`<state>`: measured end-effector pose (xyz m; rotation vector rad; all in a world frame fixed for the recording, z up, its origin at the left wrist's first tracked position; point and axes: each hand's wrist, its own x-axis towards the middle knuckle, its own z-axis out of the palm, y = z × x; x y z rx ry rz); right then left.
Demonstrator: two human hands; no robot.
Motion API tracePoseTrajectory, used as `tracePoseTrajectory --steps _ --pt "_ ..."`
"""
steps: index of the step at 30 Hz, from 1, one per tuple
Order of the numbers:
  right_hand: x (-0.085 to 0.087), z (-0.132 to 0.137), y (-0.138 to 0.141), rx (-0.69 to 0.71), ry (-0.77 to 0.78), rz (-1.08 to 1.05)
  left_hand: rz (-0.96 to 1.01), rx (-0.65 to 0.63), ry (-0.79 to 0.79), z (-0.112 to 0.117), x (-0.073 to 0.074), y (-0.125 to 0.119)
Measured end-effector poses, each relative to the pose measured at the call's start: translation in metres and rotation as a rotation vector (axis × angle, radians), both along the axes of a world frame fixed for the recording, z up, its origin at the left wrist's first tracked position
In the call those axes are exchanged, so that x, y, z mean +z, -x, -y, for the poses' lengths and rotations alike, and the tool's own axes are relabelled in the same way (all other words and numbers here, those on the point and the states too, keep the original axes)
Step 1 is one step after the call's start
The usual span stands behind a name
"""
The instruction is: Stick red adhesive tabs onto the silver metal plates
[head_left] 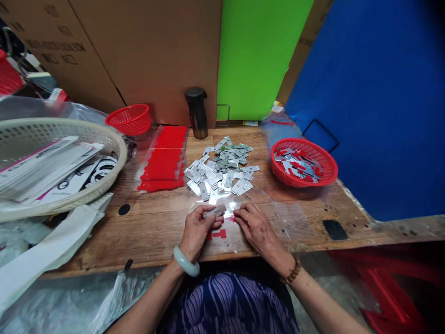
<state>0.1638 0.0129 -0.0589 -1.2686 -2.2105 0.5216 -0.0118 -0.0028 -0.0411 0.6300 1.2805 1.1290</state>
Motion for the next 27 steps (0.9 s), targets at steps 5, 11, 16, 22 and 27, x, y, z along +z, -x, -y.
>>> tracePoseTrajectory --steps 5,11,16,22,27 --pt "-0.005 0.001 0.007 -0.053 0.002 -0.023 -0.025 -0.005 -0.015 -0.005 -0.006 -0.008" --pt "-0.003 -0.003 0.012 -0.089 0.109 -0.032 -0.011 0.004 0.025 -0.007 -0.011 -0.006" --pt "-0.004 0.008 0.014 -0.114 0.078 -0.116 0.019 0.034 0.068 -0.008 -0.011 -0.006" --pt "-0.008 0.016 0.015 -0.138 0.065 -0.178 0.014 0.054 0.088 -0.007 -0.009 -0.008" --pt "-0.007 0.012 0.019 -0.178 0.081 -0.196 0.009 0.052 0.048 -0.007 -0.010 -0.008"
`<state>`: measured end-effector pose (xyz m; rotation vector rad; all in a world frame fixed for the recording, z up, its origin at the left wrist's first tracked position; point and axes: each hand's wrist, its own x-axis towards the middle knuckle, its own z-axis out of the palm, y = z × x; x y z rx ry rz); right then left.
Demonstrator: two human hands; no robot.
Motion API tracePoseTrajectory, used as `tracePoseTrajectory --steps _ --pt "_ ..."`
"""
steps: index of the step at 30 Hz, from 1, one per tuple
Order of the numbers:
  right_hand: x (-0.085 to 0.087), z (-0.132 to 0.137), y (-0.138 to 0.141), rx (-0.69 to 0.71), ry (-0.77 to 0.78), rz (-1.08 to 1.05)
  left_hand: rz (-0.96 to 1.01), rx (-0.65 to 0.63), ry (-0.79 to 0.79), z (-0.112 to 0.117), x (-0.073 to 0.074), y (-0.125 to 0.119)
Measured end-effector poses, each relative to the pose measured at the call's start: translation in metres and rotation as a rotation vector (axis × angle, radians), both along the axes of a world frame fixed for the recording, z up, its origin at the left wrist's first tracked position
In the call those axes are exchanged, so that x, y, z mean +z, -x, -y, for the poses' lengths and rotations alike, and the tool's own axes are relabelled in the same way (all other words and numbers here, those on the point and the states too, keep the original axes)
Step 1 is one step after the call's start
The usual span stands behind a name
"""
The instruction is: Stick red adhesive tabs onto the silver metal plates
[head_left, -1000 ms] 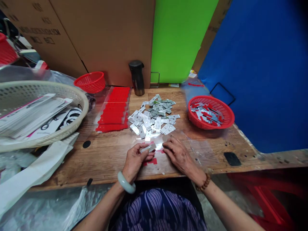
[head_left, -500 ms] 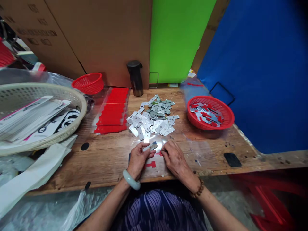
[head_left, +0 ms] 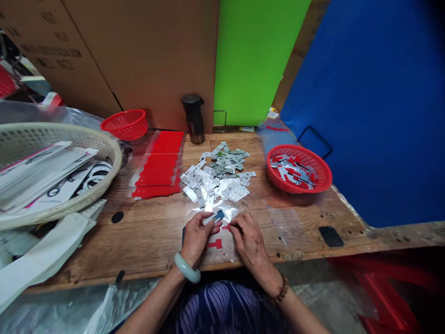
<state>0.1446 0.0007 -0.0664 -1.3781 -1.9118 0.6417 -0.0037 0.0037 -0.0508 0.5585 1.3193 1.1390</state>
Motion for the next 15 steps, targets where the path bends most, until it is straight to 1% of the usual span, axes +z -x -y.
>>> tracePoseTrajectory --steps 8,11,15 --pt "-0.0060 -0.0004 0.0019 -0.014 -0.005 -0.010 -0.036 0.012 -0.026 0.0017 -0.0042 -0.0017" --pt "-0.0042 0.0021 -0.0006 0.026 -0.005 -0.050 -0.051 0.033 -0.054 0.0019 -0.0067 -0.0024" --pt "0.0003 0.0039 -0.0057 0.105 0.021 -0.097 -0.052 0.035 -0.043 0.0011 -0.0086 -0.0021"
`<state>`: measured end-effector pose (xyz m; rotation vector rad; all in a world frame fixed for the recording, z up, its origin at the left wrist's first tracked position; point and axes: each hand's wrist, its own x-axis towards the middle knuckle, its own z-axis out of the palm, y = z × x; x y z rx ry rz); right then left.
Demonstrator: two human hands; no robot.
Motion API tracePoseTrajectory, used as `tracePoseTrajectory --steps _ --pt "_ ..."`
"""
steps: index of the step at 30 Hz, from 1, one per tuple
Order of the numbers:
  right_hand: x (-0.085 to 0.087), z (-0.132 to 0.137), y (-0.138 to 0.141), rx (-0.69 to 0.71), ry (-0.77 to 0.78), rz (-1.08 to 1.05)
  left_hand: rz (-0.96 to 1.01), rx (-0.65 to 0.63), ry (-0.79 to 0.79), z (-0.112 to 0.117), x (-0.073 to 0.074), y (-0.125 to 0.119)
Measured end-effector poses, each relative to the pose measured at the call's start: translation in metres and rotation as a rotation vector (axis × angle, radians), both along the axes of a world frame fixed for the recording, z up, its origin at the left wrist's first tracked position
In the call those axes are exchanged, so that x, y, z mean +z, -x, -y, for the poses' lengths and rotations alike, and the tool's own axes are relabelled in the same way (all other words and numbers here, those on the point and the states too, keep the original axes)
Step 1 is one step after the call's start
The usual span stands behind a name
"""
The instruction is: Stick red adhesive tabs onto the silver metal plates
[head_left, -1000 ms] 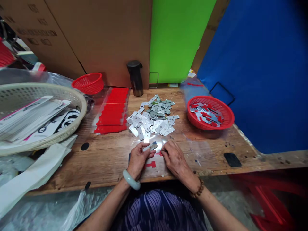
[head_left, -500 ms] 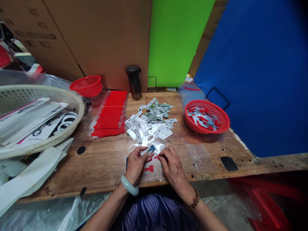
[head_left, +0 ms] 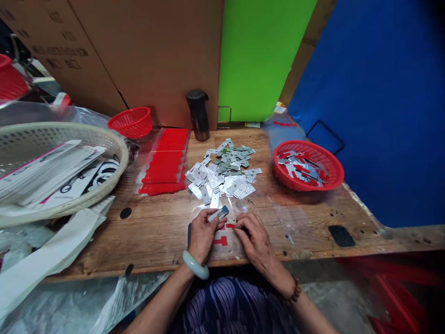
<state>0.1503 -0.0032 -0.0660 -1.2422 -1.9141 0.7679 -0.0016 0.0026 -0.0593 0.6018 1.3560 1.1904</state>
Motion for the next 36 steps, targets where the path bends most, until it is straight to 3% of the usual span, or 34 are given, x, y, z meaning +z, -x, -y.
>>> tracePoseTrajectory --steps 7,12,16,20,27,36 --pt "0.007 0.001 -0.007 0.137 0.082 -0.065 0.031 0.018 0.009 -0.001 0.004 -0.001" --pt "0.017 0.003 -0.013 0.094 0.226 -0.221 0.101 -0.032 0.090 -0.005 0.009 0.004" --pt "0.025 0.003 -0.013 -0.012 0.300 -0.326 0.181 -0.130 0.140 -0.002 0.021 0.009" --pt "0.032 0.003 -0.009 -0.097 0.302 -0.327 0.239 -0.214 0.164 0.009 0.033 0.009" --pt "0.036 0.007 -0.002 -0.129 0.263 -0.302 0.241 -0.228 0.241 0.026 0.047 0.004" --pt "0.038 0.011 -0.003 -0.058 0.287 -0.295 0.255 -0.244 0.261 0.029 0.049 0.001"
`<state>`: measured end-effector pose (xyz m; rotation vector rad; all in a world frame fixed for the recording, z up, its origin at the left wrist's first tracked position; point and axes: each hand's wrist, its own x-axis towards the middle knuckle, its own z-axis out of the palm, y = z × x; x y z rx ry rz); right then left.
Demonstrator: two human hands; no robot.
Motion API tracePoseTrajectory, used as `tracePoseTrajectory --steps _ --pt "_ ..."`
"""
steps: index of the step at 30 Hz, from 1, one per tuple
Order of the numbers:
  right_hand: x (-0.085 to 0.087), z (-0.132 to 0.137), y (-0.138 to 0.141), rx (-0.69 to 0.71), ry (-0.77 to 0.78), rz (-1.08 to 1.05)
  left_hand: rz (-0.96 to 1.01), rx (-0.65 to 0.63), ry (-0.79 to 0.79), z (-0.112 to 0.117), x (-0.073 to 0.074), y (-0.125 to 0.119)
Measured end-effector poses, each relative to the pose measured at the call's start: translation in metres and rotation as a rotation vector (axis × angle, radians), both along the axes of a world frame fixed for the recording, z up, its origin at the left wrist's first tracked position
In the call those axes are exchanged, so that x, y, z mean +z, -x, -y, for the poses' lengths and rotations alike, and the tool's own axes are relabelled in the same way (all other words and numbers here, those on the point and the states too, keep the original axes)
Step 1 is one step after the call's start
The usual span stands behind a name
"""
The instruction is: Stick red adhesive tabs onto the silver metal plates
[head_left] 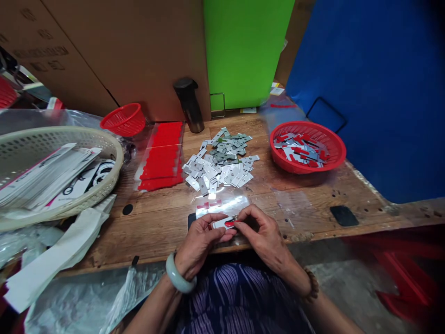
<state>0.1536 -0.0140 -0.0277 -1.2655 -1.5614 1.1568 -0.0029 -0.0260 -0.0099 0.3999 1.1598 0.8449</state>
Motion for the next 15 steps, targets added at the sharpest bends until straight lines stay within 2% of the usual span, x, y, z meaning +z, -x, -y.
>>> tracePoseTrajectory --steps 15 --pt "-0.0066 0.0007 0.0011 0.017 0.014 0.003 -0.026 -0.006 -0.005 -0.0015 -0.0034 0.0000"
